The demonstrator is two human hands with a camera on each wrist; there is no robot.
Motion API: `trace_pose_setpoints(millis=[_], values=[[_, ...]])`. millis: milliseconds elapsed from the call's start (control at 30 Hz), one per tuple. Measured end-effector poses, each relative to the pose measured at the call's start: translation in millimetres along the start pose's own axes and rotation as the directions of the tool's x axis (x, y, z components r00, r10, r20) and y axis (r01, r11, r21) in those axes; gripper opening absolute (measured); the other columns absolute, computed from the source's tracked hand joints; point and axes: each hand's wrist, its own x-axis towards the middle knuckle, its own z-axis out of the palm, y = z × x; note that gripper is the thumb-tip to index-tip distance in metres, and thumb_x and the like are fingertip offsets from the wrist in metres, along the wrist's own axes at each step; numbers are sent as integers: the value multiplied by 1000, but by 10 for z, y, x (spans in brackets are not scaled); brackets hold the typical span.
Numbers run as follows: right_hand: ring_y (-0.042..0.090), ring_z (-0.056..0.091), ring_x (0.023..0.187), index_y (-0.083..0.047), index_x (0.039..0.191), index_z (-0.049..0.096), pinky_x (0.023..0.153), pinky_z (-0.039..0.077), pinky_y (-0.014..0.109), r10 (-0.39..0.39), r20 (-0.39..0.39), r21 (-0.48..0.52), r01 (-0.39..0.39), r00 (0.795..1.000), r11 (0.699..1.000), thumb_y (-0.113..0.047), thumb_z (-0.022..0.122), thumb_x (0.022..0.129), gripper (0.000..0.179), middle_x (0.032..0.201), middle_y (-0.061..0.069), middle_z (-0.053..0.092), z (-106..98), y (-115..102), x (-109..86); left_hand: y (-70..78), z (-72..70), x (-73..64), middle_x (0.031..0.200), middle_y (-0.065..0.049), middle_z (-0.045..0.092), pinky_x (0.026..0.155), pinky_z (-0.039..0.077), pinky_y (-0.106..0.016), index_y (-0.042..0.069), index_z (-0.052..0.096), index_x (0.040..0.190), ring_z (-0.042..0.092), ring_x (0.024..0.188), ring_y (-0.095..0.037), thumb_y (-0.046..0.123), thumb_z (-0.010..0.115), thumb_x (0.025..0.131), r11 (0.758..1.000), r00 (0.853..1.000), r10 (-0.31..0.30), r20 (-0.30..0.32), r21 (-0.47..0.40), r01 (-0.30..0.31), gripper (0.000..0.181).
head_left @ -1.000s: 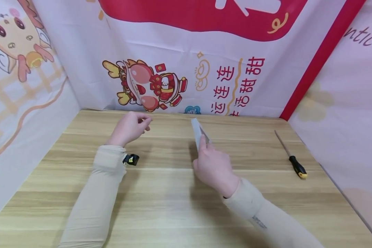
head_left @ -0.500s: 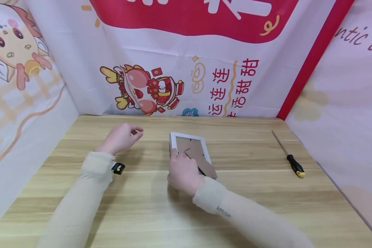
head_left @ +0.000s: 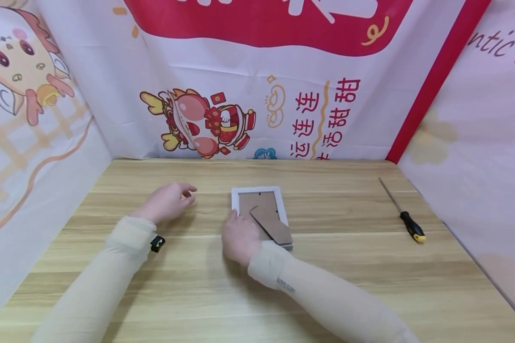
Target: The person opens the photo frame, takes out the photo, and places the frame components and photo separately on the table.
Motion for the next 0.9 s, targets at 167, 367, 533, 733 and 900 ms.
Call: trace_pose_setpoints(millis=[167,367,533,733,900], values=[[21,64,79,10,146,38,61,53,31,-7,26,47,5,1000,999,-21,57,95,63,105,18,68,-6,5,60,57,72,16,116,-17,68,100,43,-55,0,63,130,61,111,-37,17,59,99,1000,1000,15,-9,12,-15,35],[22,66,85,12,146,36,68,55,31,-9,49,117,3,999,993,-19,56,96,62,108,18,68,-24,14,95,127,130,41,117,-17,68,101,43,-54,0,63,130,61,113,-36,16,61,98,1000,1000,28,-14,8,-28,36],[20,63,75,12,145,38,63,55,30,-63,102,182,43,993,982,-16,56,96,59,100,16,67,-79,117,124,206,174,51,120,-18,67,102,43,-54,-1,62,131,59,116,-35,16,62,97,998,998,55,-4,9,-55,38],[13,55,56,-3,104,66,46,46,26,-127,83,314,95,989,945,-26,55,102,26,76,3,60,-283,442,103,268,205,59,123,-19,66,102,43,-53,-1,61,131,58,118,-36,17,63,97,997,997,76,11,20,-77,39],[17,56,65,-8,90,67,55,48,30,-80,23,340,67,997,938,-25,56,99,22,78,3,61,-446,787,97,316,220,55,125,-19,65,103,42,-53,-2,61,132,58,120,-36,17,63,97,997,997,81,18,18,-81,40]])
